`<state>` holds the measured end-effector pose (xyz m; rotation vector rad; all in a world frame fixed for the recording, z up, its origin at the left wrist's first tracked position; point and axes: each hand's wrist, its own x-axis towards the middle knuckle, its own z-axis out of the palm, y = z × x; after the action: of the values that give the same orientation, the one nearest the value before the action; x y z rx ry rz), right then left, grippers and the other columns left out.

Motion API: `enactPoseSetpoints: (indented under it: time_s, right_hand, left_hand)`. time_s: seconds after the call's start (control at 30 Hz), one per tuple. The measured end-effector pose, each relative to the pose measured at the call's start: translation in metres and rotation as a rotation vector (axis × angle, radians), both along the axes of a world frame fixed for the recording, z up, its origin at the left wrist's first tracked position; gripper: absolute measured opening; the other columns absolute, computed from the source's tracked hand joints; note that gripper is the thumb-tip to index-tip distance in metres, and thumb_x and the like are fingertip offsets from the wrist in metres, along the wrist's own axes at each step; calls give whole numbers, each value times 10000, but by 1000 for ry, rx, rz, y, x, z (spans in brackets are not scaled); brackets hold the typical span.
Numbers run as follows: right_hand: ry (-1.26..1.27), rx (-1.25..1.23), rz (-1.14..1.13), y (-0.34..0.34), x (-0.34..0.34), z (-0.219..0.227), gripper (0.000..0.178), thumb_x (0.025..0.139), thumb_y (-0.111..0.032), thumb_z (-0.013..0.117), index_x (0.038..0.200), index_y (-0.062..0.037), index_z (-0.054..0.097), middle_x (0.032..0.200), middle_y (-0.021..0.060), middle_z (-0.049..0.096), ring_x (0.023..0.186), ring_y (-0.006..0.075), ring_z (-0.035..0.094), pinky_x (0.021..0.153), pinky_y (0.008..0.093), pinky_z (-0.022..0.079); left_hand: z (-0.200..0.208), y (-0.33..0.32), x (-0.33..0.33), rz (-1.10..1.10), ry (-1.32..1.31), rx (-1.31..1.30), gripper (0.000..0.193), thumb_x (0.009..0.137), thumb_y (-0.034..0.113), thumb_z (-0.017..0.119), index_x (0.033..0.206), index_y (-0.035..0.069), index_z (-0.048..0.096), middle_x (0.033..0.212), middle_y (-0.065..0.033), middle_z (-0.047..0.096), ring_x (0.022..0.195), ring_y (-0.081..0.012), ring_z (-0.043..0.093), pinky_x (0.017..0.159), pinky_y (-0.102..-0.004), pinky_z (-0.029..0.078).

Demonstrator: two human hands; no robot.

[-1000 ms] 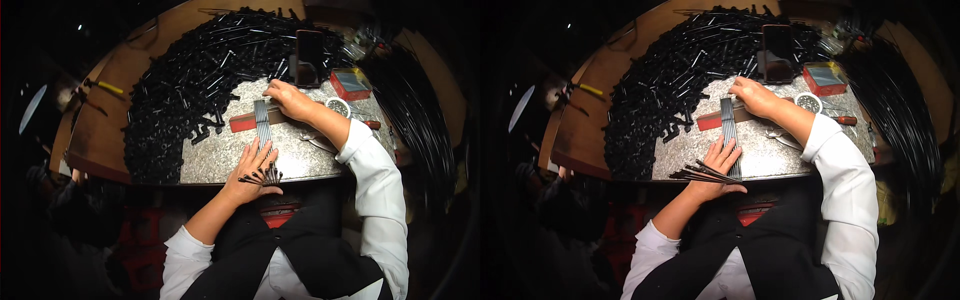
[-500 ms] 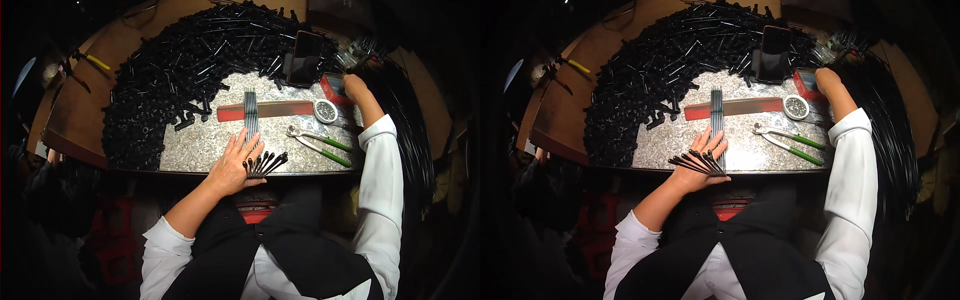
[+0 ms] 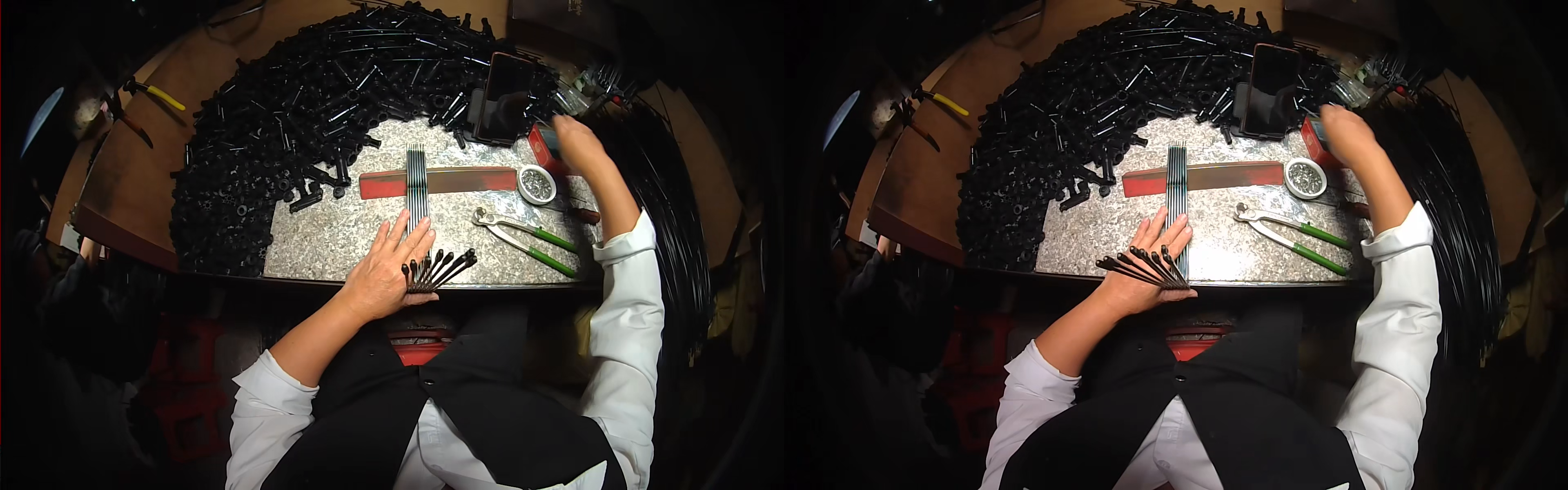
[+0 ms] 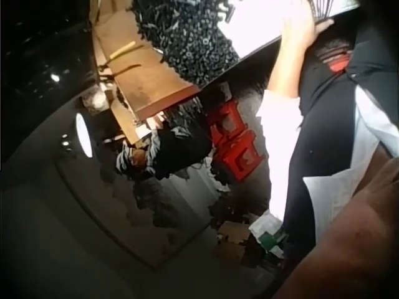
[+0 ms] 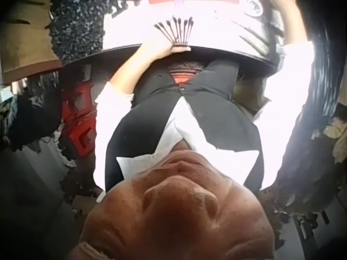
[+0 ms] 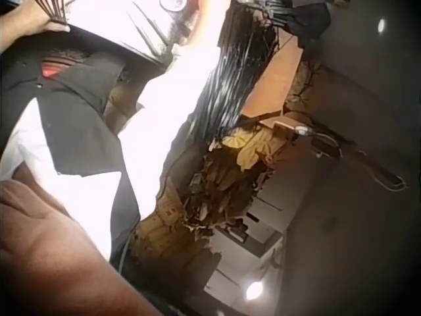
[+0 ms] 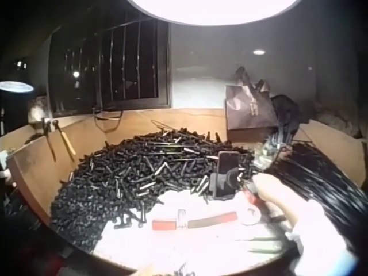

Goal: Assembling small black plastic parts into finished components using manual pliers and crimping tools.

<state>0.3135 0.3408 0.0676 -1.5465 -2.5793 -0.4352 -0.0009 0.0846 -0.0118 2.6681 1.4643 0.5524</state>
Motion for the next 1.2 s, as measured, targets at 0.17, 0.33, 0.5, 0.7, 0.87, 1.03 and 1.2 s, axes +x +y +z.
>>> enactPoseSetpoints:
  time_s: [0.17,0.33,0.5,0.7,0.87,1.03,1.2]
  right_hand:
    - [279,33,517,-38,-97,-28,260,789,39,463,1030,-21,542,1026,192,563,983,367,564,842,399,476]
    - [236,-28,529,-46,-131,-47,240,802,-22,476,1018,-42,578,941,147,549,941,320,577,803,391,484]
    - [208,30,533,-47,-134,-53,249,797,-33,497,1022,-54,601,910,125,548,900,293,578,752,381,488]
    - [241,65,552,-46,-131,-56,228,811,-49,514,1020,-58,603,894,112,544,876,286,570,735,383,484]
    - [243,48,553,-48,-134,-54,224,819,-58,511,1022,-56,604,894,115,545,877,286,570,740,383,484]
    - [264,38,566,-48,-135,-55,232,818,-53,509,1030,-47,603,898,118,546,880,285,570,749,379,486]
    - [265,43,568,-48,-135,-55,245,817,-47,506,1041,-47,606,902,118,548,888,283,571,754,372,487]
  left_hand:
    - [-3,-2,-3,37,5,0,920,686,528,723,1356,-6,391,1453,-176,310,1355,-435,233,1080,-550,263]
    - [-1,-2,1,41,10,-8,915,690,539,717,1348,-12,400,1455,-178,305,1358,-429,230,1095,-534,244]
    - [-1,-2,0,43,7,-25,919,688,545,716,1348,-12,399,1451,-178,312,1361,-425,228,1102,-532,232]
    - [-4,-1,-1,44,-5,14,967,633,530,769,1354,13,385,1443,-175,337,1358,-425,248,1080,-547,267]
    - [-4,-1,-1,42,-22,4,971,635,535,764,1357,11,379,1444,-177,336,1358,-424,248,1082,-546,263]
    - [-1,-1,0,40,10,-22,925,687,559,712,1342,-17,405,1440,-193,323,1359,-425,230,1101,-529,241]
    - [-1,-1,-1,39,10,-22,928,688,570,705,1341,-19,406,1440,-194,322,1360,-423,228,1103,-526,237]
